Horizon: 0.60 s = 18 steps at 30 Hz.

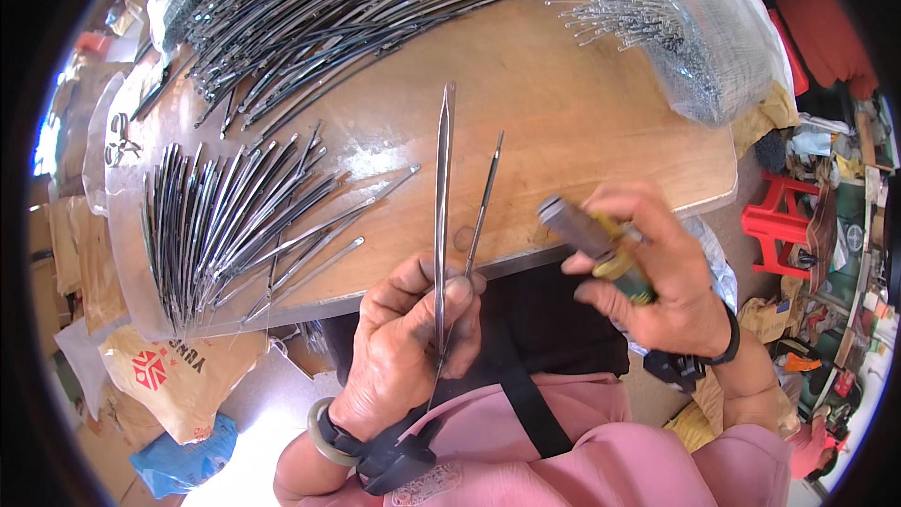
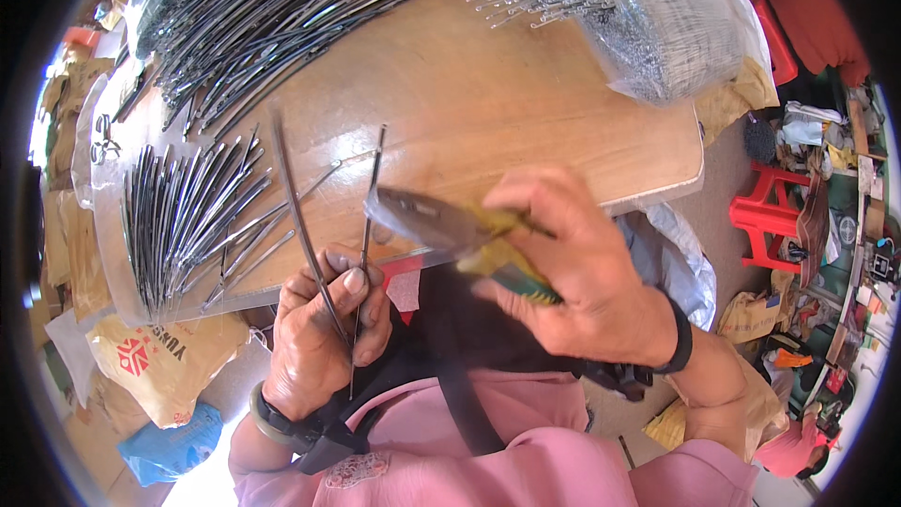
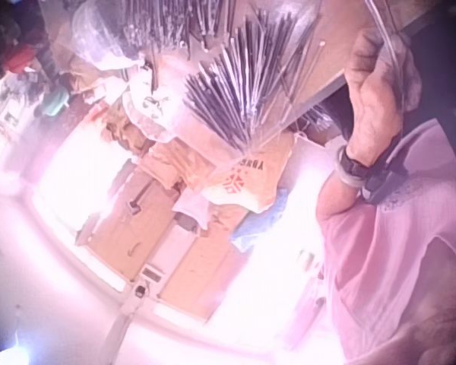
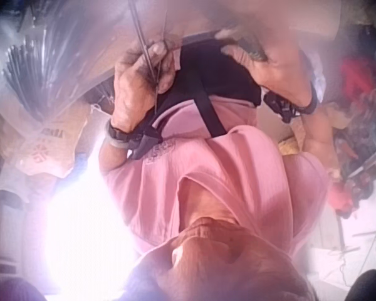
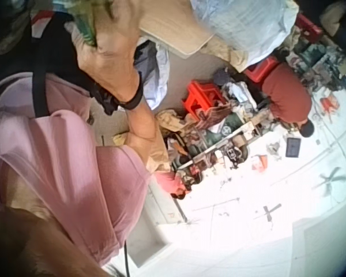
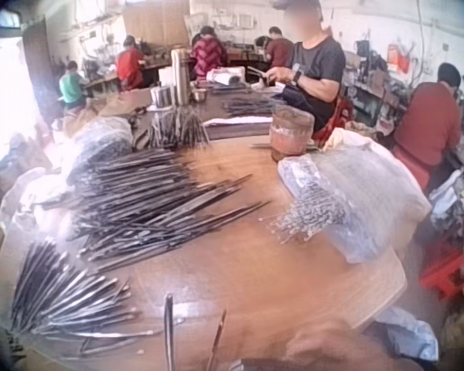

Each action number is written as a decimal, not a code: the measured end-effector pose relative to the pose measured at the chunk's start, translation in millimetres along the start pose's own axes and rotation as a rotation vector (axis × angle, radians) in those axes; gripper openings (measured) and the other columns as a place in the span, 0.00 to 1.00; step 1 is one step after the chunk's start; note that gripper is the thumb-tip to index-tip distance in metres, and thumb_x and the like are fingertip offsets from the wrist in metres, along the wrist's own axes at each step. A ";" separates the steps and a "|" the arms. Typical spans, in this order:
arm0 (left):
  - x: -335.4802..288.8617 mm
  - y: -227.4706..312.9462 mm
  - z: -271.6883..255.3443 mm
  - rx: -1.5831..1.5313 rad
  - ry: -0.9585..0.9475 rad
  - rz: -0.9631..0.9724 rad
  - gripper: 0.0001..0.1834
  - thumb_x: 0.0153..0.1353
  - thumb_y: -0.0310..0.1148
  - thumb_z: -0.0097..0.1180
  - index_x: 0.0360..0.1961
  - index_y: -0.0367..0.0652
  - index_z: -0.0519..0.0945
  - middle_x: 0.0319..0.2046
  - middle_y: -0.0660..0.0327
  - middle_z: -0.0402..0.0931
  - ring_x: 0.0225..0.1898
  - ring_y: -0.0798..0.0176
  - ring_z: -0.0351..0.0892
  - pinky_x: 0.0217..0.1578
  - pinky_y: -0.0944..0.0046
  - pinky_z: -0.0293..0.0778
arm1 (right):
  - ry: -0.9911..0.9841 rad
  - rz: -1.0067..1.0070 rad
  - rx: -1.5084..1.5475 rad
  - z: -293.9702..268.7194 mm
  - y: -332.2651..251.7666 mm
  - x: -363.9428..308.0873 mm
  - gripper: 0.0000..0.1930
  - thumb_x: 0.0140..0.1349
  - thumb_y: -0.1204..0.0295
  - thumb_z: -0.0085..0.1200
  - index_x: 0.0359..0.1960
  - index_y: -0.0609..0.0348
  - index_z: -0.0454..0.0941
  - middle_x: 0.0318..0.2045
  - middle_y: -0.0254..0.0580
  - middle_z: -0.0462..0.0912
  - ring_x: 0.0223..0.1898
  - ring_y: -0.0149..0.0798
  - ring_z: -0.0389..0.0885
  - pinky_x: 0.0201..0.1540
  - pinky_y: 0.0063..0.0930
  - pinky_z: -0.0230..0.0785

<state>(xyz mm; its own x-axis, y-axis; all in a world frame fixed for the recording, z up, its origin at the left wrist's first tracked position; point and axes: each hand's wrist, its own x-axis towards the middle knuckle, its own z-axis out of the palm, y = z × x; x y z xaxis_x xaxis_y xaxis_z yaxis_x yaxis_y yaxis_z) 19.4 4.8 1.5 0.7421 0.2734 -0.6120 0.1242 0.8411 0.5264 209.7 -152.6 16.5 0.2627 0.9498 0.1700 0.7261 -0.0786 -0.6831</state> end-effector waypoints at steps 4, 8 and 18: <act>-7.9 -4.5 3.4 0.212 -0.003 0.271 0.06 0.68 0.27 0.53 0.39 0.33 0.76 0.20 0.62 0.72 0.16 0.72 0.67 0.19 0.72 0.63 | -0.183 0.081 0.189 0.9 -10.2 -5.3 0.20 0.42 0.73 0.70 0.39 0.66 0.81 0.49 0.48 0.75 0.47 0.52 0.77 0.49 0.39 0.71; -12.6 -7.8 5.3 0.291 0.037 0.408 0.03 0.66 0.21 0.52 0.39 0.32 0.76 0.25 0.64 0.73 0.20 0.77 0.68 0.21 0.76 0.64 | -0.252 0.087 0.231 4.3 -11.8 -0.4 0.19 0.44 0.72 0.70 0.38 0.67 0.80 0.49 0.50 0.74 0.46 0.52 0.78 0.48 0.38 0.72; -21.0 -4.4 -15.6 0.487 0.094 0.554 0.05 0.62 0.15 0.50 0.36 0.32 0.76 0.24 0.64 0.74 0.20 0.78 0.66 0.21 0.77 0.62 | -0.373 -0.190 0.005 26.2 -14.6 14.9 0.20 0.43 0.69 0.65 0.34 0.69 0.74 0.42 0.55 0.73 0.40 0.52 0.77 0.41 0.37 0.75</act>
<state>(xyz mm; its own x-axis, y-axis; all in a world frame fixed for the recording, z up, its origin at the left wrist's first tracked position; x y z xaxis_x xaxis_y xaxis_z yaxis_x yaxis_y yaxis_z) -7.0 2.7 2.8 0.7240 0.6547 -0.2171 0.0422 0.2721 0.9613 186.4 -129.3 10.4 -0.1243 0.9919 0.0254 0.7365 0.1094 -0.6675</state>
